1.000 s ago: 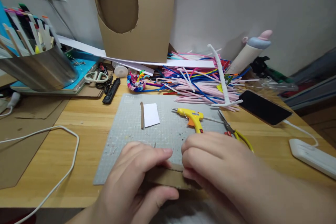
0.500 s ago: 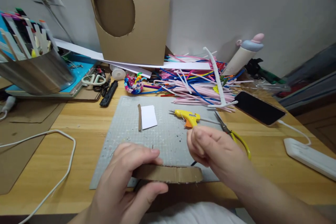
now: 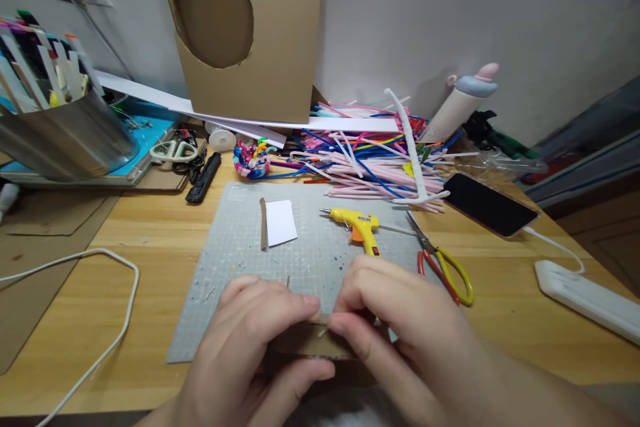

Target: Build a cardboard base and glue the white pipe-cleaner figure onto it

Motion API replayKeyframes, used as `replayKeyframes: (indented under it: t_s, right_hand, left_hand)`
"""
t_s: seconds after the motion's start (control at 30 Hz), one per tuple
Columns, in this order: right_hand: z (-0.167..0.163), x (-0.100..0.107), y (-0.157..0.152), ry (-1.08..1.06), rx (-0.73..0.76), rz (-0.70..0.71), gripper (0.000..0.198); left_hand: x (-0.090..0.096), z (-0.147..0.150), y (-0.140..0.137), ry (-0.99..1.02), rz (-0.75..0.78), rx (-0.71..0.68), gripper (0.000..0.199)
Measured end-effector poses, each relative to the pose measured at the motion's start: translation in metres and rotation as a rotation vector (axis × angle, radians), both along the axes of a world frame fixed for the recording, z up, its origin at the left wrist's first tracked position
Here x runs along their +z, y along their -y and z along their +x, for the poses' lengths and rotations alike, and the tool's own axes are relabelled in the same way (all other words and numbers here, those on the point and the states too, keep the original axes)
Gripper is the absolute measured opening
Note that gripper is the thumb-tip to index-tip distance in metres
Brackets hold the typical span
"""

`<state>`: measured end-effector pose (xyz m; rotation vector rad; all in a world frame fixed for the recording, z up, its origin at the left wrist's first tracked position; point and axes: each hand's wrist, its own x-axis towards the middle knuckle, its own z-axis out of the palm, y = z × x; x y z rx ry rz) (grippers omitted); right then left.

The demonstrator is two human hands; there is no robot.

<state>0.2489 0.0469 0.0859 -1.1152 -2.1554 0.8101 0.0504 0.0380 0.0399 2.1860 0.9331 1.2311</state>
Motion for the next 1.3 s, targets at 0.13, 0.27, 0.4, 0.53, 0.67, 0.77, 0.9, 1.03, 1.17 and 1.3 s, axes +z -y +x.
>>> replayKeyframes:
  t_s: [0.13, 0.27, 0.4, 0.53, 0.67, 0.77, 0.9, 1.03, 1.17, 1.3]
  right_hand:
    - [0.004, -0.009, -0.007, -0.089, -0.181, 0.049, 0.020]
    - [0.009, -0.023, -0.019, -0.144, -0.274, 0.013, 0.034]
    - [0.007, -0.023, -0.019, -0.180, -0.099, -0.062, 0.043]
    - [0.000, -0.002, -0.006, -0.121, 0.088, -0.210, 0.015]
    - [-0.005, 0.009, 0.001, -0.011, 0.114, -0.172, 0.017]
    - [-0.004, 0.000, -0.002, -0.053, 0.032, -0.116, 0.020]
    - [0.004, -0.027, -0.013, -0.153, -0.140, -0.145, 0.041]
    - [0.013, -0.040, -0.015, -0.302, -0.177, -0.165, 0.043]
    - [0.014, -0.029, -0.002, -0.268, 0.145, -0.167, 0.046]
    - [0.008, -0.029, 0.012, -0.100, 0.322, -0.020, 0.026]
  left_hand:
    - [-0.002, -0.002, 0.000, 0.006, -0.001, -0.003, 0.036]
    - [-0.002, -0.003, 0.000, -0.001, -0.005, -0.028, 0.035]
    - [-0.001, -0.004, 0.002, -0.014, -0.056, -0.006, 0.039]
    - [0.001, -0.001, 0.003, -0.006, -0.108, 0.018, 0.041]
    - [0.002, 0.002, 0.002, -0.024, -0.118, -0.001, 0.048]
    - [-0.001, 0.001, 0.002, -0.025, -0.144, 0.019, 0.048]
    - [-0.005, -0.001, 0.003, -0.007, -0.149, 0.013, 0.050]
    - [-0.002, -0.001, 0.002, -0.014, -0.133, -0.032, 0.043]
    - [0.000, -0.002, 0.002, -0.075, -0.105, -0.120, 0.022]
    - [-0.001, -0.006, 0.007, -0.137, -0.138, -0.176, 0.027]
